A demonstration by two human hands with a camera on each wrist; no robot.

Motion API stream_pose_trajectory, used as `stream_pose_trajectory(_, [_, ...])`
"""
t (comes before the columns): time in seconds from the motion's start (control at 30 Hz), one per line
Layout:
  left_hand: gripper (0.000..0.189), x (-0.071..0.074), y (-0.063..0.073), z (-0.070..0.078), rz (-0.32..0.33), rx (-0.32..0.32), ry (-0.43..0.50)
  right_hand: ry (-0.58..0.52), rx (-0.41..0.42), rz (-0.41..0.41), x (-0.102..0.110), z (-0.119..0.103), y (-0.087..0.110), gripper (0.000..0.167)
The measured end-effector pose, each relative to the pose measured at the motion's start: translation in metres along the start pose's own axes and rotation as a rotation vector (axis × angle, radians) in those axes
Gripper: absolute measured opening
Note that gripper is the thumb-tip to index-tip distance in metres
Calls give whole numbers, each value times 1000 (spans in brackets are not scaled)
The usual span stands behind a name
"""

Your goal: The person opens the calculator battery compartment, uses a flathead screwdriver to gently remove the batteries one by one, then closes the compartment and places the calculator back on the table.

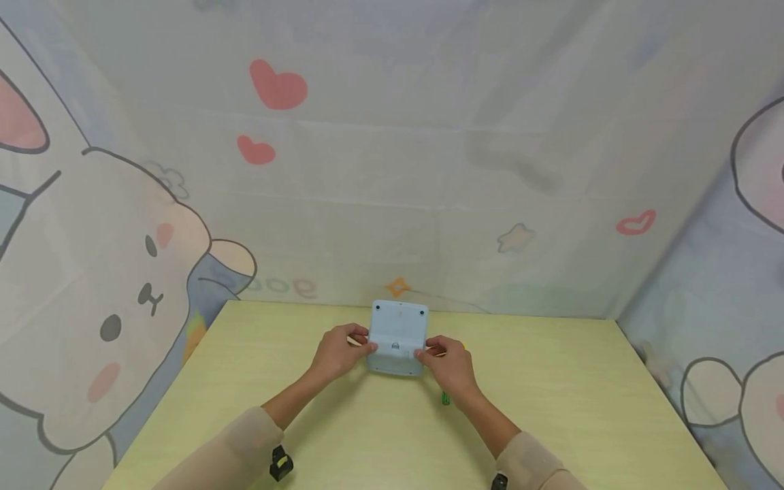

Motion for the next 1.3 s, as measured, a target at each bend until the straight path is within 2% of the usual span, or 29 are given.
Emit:
stream_pose_trajectory(0.57, [31,1,-1,-9,44,29,31,-10,-12,-22,-3,-5,3,35])
stream_pose_trajectory(0.9, [52,2,1,-17,72,130,120,36,-22,-10,-2,-6,2,37])
stream_pose_trajectory(1.3, [53,2,0,-15,93,142,175,33,4,8,-1,-9,2,36])
Point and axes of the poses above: each hand's wrist, its own y-axis away from the middle knuckle, its own x-axis out of the back of the hand, z = x × y, the point moved 10 cm from there along -y, towards the middle knuckle, and after that the axes turned 12 degrees about -x, right-handed, at the moved point
